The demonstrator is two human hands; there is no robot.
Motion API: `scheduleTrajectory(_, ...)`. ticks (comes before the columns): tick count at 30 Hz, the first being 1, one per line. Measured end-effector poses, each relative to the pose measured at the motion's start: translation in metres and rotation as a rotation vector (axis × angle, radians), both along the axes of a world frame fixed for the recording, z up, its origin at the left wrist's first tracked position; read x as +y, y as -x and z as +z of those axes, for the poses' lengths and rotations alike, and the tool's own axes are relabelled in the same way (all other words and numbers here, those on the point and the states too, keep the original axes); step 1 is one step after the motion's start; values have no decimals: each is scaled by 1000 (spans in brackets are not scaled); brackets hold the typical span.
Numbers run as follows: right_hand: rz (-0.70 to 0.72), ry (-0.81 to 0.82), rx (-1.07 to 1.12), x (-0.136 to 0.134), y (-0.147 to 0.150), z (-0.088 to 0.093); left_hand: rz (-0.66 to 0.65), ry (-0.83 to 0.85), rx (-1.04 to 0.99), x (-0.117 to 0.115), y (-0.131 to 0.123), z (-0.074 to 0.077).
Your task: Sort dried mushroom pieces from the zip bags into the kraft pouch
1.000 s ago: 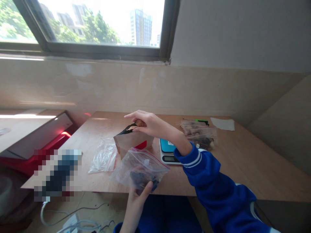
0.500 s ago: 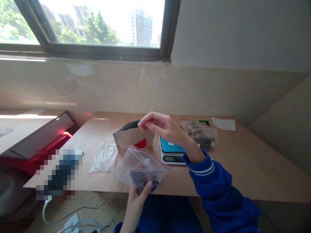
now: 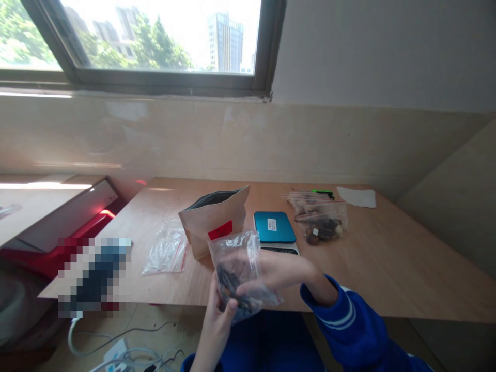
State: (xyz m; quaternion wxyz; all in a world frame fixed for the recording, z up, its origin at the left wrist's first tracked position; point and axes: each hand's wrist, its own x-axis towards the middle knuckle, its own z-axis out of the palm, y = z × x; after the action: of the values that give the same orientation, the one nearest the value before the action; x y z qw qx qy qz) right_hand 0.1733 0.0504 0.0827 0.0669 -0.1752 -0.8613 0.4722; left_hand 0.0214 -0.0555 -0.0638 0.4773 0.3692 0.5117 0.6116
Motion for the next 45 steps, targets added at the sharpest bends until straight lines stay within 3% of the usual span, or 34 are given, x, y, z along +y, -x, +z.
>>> scheduleTrajectory(5,-54,131,75,-2,5,-12,87,-16,102,1,4,-6)
scheduleTrajectory(10,-96,149,156,-2,5,-15,87,-61,124,4,2,3)
scheduleTrajectory(14,-150,32,135,7,-8,-2,37,-51,56,4,-1,15)
scheduleTrajectory(19,-374,-119,267,27,-18,27,0,-67,-78,2,1,28)
scheduleTrajectory(23,-591,-247,520,46,4,45,22,-20,-166,0,3,30)
scheduleTrajectory(26,-701,-376,663,62,30,45,29,3,-195,-1,4,27)
scheduleTrajectory(30,-634,-558,603,72,49,34,36,4,-223,0,6,24)
scheduleTrajectory(34,-560,-672,507,57,38,34,16,-12,-208,2,8,23)
scheduleTrajectory(37,-567,-486,551,37,19,41,8,-37,-177,3,7,22)
scheduleTrajectory(41,-318,-90,340,17,-1,39,46,-22,-197,3,2,21)
scheduleTrajectory(43,-263,-31,200,12,-7,32,50,-9,-207,2,0,23)
scheduleTrajectory(45,-294,-2,162,8,-8,23,32,-22,-207,1,-1,27)
